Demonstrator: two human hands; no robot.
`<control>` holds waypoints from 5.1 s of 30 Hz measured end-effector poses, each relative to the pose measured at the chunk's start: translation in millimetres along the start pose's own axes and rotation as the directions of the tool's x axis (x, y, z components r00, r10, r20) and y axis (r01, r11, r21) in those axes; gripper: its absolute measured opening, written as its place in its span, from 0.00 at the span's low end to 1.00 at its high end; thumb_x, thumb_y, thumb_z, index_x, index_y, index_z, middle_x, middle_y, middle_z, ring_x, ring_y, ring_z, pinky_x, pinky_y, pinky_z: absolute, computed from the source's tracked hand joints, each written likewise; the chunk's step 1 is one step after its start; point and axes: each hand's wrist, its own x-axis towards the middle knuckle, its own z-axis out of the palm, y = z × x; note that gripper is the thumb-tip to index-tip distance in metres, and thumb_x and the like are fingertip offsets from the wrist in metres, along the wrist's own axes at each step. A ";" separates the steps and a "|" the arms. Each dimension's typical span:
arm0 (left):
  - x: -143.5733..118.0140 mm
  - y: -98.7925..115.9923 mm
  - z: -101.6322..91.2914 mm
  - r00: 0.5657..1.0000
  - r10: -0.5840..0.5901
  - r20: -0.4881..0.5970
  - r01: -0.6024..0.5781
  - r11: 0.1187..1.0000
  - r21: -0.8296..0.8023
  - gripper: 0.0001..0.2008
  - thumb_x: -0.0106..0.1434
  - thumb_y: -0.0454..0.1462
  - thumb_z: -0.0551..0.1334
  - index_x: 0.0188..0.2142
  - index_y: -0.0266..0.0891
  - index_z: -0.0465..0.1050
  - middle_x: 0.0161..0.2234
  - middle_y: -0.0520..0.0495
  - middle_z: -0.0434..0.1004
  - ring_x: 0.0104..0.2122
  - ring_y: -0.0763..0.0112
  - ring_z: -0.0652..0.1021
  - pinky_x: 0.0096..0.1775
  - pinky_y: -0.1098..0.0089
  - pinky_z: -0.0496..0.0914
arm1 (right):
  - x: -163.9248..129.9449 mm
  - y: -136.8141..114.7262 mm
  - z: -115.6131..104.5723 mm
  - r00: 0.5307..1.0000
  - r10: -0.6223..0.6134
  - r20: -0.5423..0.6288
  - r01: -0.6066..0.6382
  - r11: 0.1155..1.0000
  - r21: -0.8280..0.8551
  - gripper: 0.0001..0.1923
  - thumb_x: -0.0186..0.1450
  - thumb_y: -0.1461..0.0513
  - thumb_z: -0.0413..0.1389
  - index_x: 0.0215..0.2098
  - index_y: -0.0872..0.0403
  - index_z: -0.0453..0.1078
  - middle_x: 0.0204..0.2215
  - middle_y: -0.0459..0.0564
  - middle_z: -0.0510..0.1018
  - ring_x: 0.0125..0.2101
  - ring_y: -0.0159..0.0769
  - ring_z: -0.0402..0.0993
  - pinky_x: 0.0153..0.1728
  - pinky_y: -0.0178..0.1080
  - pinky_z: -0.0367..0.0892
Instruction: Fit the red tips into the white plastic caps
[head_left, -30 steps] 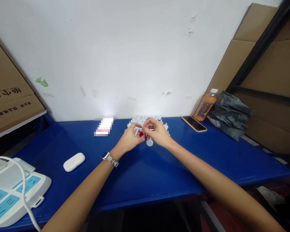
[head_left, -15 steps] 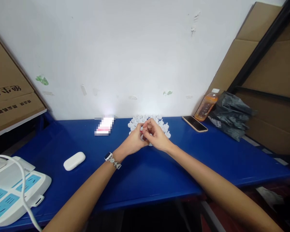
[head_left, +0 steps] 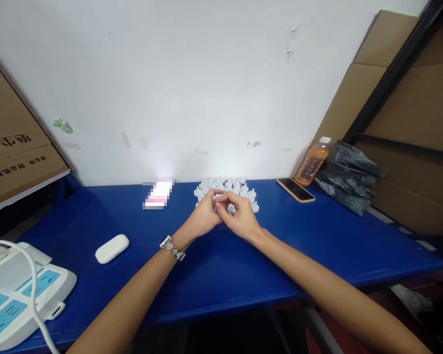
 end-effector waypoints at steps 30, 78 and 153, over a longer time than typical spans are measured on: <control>-10.4 6.1 -2.0 0.960 0.208 -0.187 -0.104 0.887 0.449 0.15 0.61 0.45 0.64 0.41 0.43 0.62 0.22 0.58 0.72 0.20 0.73 0.73 0.24 0.73 0.62 | 0.3 11.1 -2.0 0.984 0.178 -0.027 -0.163 0.946 0.281 0.16 0.66 0.49 0.56 0.36 0.54 0.71 0.29 0.46 0.75 0.28 0.32 0.69 0.30 0.34 0.64; -1.3 8.4 -21.3 0.930 0.367 -0.030 -0.325 0.856 0.402 0.26 0.58 0.40 0.67 0.55 0.42 0.64 0.44 0.46 0.72 0.32 0.74 0.74 0.30 0.73 0.72 | 12.0 10.0 -17.0 0.916 0.284 0.284 -0.396 0.759 0.516 0.19 0.56 0.50 0.66 0.36 0.56 0.76 0.27 0.47 0.79 0.25 0.31 0.74 0.26 0.34 0.68; 5.0 -33.2 -76.6 0.972 0.006 -0.234 0.152 0.747 0.648 0.09 0.65 0.41 0.58 0.34 0.42 0.74 0.34 0.46 0.81 0.34 0.62 0.79 0.32 0.68 0.64 | 193.3 72.6 79.8 0.894 0.375 0.243 -0.074 0.660 -0.747 0.15 0.60 0.53 0.58 0.41 0.48 0.79 0.41 0.50 0.82 0.41 0.40 0.77 0.43 0.38 0.69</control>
